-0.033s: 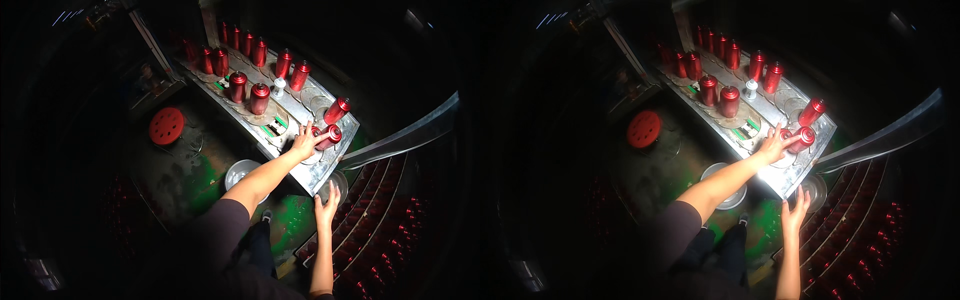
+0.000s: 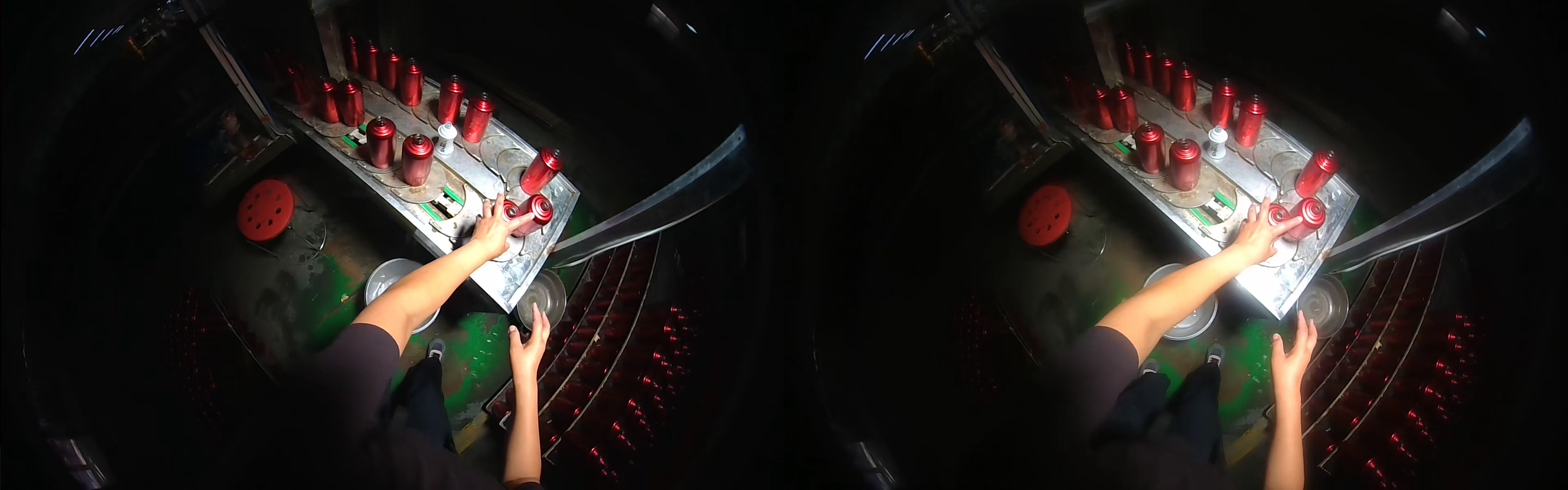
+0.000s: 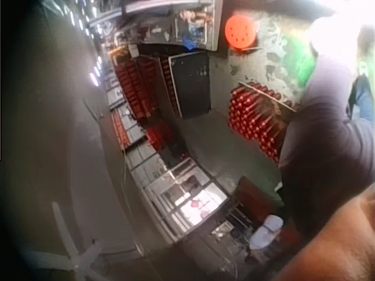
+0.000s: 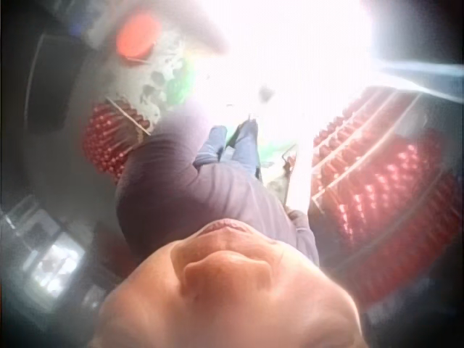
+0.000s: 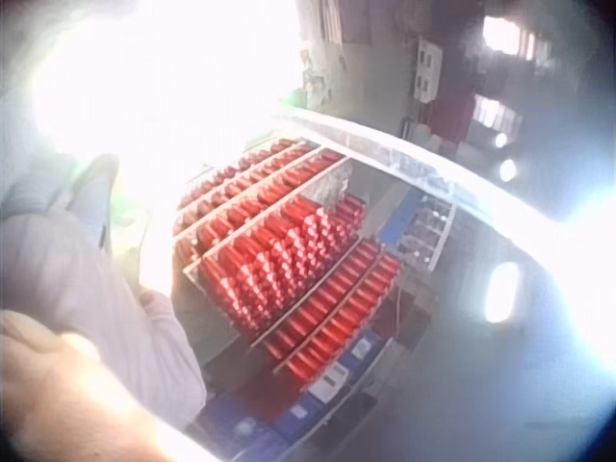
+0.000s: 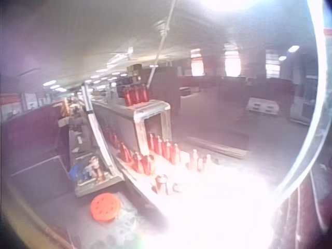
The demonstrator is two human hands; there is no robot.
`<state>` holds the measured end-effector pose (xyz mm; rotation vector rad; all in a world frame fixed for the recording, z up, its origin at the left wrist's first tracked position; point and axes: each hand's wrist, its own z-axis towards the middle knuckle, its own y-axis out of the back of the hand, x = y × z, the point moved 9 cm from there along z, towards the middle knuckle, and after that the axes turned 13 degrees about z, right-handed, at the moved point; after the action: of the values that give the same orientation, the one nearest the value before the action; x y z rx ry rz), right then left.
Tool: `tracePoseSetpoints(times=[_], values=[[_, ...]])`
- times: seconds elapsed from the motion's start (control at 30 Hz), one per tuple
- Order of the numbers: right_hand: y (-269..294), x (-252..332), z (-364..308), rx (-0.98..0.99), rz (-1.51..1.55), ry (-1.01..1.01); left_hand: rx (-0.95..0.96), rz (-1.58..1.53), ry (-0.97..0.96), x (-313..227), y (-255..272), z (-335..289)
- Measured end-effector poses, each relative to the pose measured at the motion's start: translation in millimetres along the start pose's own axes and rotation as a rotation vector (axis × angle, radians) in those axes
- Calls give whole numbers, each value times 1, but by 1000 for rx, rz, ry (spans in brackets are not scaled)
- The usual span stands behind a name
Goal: The person repeatedly picks up red cylindrical cans from a rack and places them upright on a metal tray. The person handles the cans one at a time, moving them from the rack to the tray in a repetitive sequence.
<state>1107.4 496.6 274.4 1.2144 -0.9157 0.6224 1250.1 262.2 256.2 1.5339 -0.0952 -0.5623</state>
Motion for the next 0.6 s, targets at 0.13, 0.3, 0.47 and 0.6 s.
tracePoseSetpoints(times=[0.13,0.3,0.47,0.6], values=[[34,-30,-140,-79,72,-246,-148,-194,-138,-32,20,-77],[78,-68,-254,-391,291,-459,114,-370,-325,-54,-37,-215],[126,-64,-290,-595,185,-363,470,-407,-442,-122,-84,-294],[179,-96,-311,-775,45,-307,419,-471,-747,-228,-58,-285]])
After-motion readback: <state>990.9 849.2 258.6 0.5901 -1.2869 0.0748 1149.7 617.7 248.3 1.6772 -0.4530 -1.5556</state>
